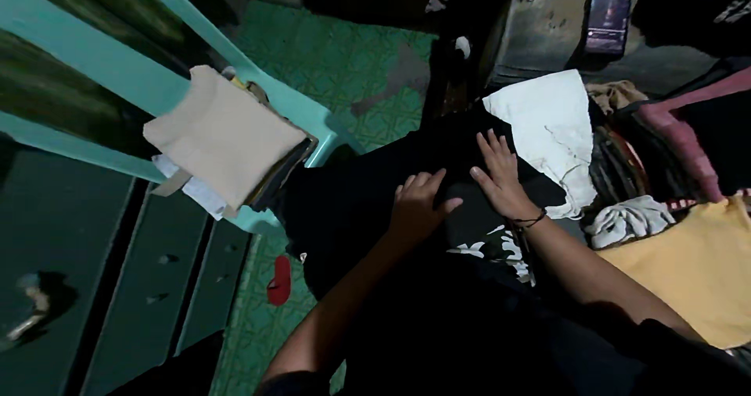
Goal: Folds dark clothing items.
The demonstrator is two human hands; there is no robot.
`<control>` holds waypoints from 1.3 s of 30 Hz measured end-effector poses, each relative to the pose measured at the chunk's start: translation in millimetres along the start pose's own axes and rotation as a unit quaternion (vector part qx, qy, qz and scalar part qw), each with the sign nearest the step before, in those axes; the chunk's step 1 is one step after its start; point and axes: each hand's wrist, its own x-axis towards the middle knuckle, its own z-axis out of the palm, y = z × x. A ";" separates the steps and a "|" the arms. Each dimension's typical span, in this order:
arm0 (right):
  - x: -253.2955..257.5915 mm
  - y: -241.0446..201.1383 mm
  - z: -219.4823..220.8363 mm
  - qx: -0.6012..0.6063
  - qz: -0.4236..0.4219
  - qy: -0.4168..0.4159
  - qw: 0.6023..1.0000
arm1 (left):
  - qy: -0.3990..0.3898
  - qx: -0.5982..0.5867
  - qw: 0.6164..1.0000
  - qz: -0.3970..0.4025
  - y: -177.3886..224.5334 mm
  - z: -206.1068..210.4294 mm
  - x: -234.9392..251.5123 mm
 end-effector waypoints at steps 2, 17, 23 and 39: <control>12.2 11.2 -8.7 0.014 0.014 0.000 1.000 | -0.009 -0.045 0.998 -0.033 5.2 2.5 21.0; 59.1 36.1 -76.6 0.135 0.087 -0.060 0.985 | -0.028 -0.213 0.975 -0.052 11.4 4.6 60.3; 19.1 26.9 -94.6 0.243 0.046 -0.011 0.969 | -0.067 -0.169 0.981 -0.066 15.3 -0.8 61.1; -40.7 16.1 -81.4 0.136 -0.032 -0.005 0.990 | -0.019 -0.206 0.977 0.053 -1.6 12.2 56.5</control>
